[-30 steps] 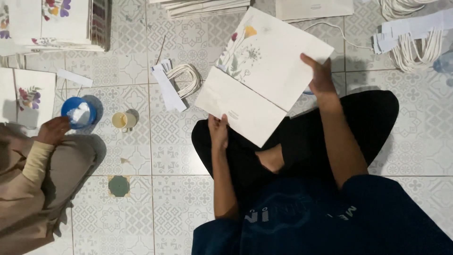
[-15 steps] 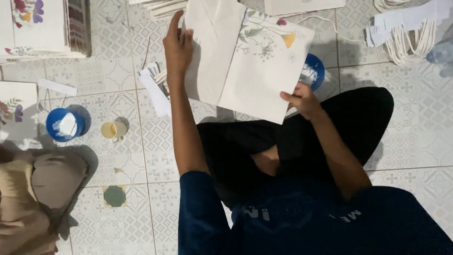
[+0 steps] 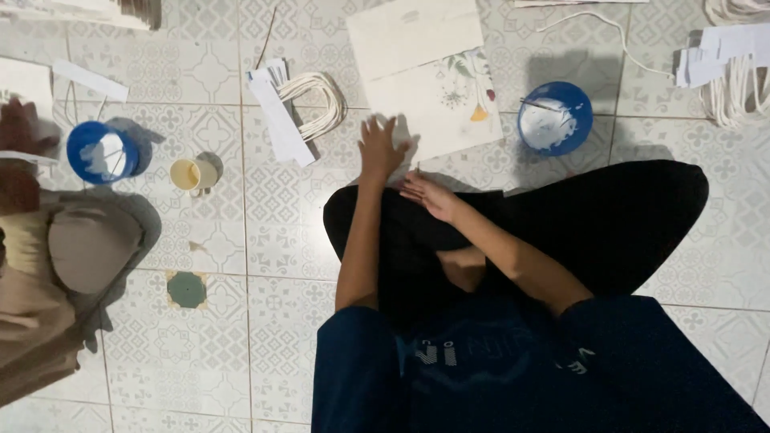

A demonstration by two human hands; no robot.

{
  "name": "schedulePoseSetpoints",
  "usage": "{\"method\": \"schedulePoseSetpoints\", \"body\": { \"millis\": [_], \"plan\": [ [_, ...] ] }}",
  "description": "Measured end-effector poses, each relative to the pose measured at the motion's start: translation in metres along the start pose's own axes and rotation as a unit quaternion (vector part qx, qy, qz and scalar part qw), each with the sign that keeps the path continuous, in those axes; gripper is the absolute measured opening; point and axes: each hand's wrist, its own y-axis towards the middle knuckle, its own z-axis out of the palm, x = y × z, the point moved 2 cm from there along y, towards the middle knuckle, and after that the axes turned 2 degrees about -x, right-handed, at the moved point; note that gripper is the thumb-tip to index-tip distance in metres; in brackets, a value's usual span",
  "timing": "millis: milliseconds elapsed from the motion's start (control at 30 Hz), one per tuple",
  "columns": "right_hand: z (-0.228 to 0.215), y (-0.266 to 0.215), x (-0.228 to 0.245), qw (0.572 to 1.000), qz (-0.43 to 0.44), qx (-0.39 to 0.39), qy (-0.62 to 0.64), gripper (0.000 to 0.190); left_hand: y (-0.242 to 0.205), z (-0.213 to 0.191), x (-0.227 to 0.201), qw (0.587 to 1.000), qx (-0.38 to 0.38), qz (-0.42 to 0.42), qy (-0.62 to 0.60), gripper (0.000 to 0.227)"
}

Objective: The person sits on a tiled floor and glues white paper strips onto a floral-patterned card. They use a small stick to apply white adhesive from a blue bowl, then press the strips onto the card surface. The process is repeated for multiple strips.

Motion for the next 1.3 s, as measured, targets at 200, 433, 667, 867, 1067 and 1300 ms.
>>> {"method": "schedulePoseSetpoints", "body": {
  "millis": [200, 433, 667, 867, 1067, 1300],
  "plan": [
    [0.004, -0.046, 0.047, 0.992, -0.028, -0.043, -0.112, 0.055, 0.006, 0.031, 0.019, 0.99, 0.109, 0.09, -0.024, 0.07],
    [-0.026, -0.069, 0.072, 0.972, -0.097, -0.112, -0.181, 0.041, 0.001, -0.061, 0.061, 0.892, -0.428, 0.083, -0.12, 0.048],
    [-0.023, -0.026, 0.11, 0.911, -0.247, -0.076, -0.321, 0.019, 0.01, -0.075, 0.144, 0.902, -0.391, -0.141, -0.117, 0.07],
    [0.088, 0.01, 0.163, 0.792, -0.412, 0.042, -0.449, 0.011, 0.015, -0.087, 0.139, 0.88, -0.41, -0.174, -0.164, 0.063],
    [0.183, 0.055, 0.183, 0.584, -0.503, 0.091, -0.63, 0.034, 0.007, -0.099, 0.132, 0.861, -0.449, -0.128, -0.204, 0.043],
    [0.185, 0.104, 0.181, 0.458, -0.523, 0.096, -0.712, 0.011, 0.011, -0.102, 0.13, 0.853, -0.458, -0.133, -0.212, 0.038]
  ]
}}
